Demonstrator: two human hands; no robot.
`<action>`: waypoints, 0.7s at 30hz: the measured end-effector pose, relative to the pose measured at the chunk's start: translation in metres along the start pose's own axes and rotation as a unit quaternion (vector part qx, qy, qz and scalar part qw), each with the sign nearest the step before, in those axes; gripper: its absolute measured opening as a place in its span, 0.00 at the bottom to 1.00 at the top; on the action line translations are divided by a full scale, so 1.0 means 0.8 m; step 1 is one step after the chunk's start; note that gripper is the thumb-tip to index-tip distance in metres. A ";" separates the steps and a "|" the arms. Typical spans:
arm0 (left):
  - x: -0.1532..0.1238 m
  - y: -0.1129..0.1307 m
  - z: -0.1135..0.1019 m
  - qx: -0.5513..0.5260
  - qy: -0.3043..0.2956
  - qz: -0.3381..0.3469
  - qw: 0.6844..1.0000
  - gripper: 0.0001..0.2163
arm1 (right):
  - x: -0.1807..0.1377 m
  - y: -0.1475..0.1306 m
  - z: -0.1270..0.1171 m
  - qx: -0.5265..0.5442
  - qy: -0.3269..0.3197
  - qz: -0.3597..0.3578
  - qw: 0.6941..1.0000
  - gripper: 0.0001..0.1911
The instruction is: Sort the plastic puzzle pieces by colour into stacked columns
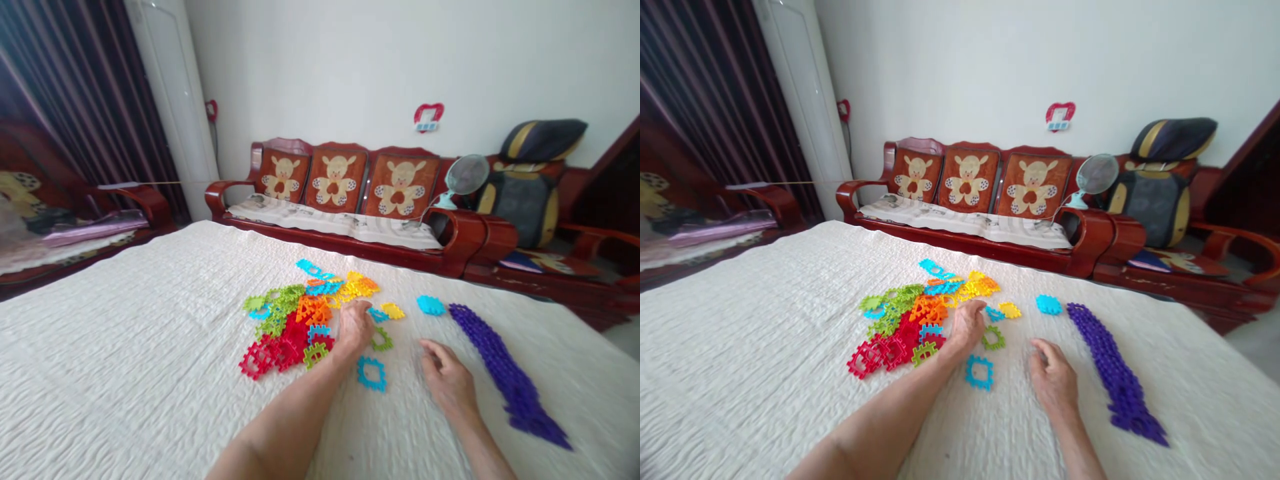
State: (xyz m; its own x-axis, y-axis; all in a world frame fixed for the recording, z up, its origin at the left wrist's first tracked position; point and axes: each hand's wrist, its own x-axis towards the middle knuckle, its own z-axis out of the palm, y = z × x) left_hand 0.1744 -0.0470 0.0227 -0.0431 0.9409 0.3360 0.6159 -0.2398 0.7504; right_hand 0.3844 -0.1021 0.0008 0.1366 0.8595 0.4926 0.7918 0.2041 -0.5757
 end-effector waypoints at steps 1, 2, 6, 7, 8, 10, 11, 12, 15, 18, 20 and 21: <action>0.000 0.001 -0.004 -0.004 -0.002 0.007 1.000 0.19 | 0.000 0.000 0.000 0.003 0.000 -0.001 1.000 0.19; 0.000 0.002 -0.007 -0.009 0.001 0.012 1.000 0.19 | 0.000 0.000 0.001 0.006 0.000 -0.001 1.000 0.18; 0.002 0.009 -0.021 -0.018 0.034 0.003 0.999 0.19 | 0.000 -0.002 0.002 0.008 -0.006 0.002 1.000 0.18; 0.005 0.011 -0.025 -0.015 0.040 -0.008 0.999 0.18 | 0.000 -0.002 0.002 0.008 -0.007 0.001 1.000 0.18; 0.011 0.012 -0.029 -0.011 0.047 -0.023 0.999 0.18 | 0.000 -0.003 0.001 0.007 -0.009 -0.002 1.000 0.18; 0.028 0.012 -0.038 -0.007 0.063 -0.067 0.996 0.17 | 0.000 -0.004 0.001 0.008 -0.009 -0.008 1.000 0.18; 0.040 0.011 -0.043 -0.006 0.076 -0.095 0.993 0.17 | 0.001 -0.005 0.000 0.008 -0.008 -0.010 1.000 0.17; 0.053 0.009 -0.049 -0.007 0.085 -0.122 0.989 0.16 | 0.001 -0.005 0.000 0.007 -0.007 -0.011 1.000 0.17; 0.093 -0.006 -0.072 0.009 0.097 -0.159 0.982 0.18 | 0.001 -0.005 0.000 0.006 -0.004 -0.009 1.000 0.17; 0.125 -0.028 -0.097 0.046 0.113 -0.173 0.977 0.20 | 0.001 -0.003 0.002 0.005 -0.002 -0.009 1.000 0.18; 0.139 -0.045 -0.110 0.075 0.114 -0.185 0.973 0.21 | 0.001 -0.002 0.004 0.001 -0.005 -0.014 1.000 0.18; 0.143 -0.054 -0.115 0.089 0.109 -0.189 0.972 0.21 | 0.001 -0.002 0.005 -0.001 -0.005 -0.017 1.000 0.18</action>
State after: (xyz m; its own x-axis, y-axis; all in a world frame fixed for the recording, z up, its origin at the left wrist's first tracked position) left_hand 0.0702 0.0491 0.0815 -0.4465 0.8761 0.1819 0.6486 0.1769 0.7403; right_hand 0.3811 -0.0998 -0.0008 0.1037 0.8567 0.5052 0.7974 0.2320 -0.5571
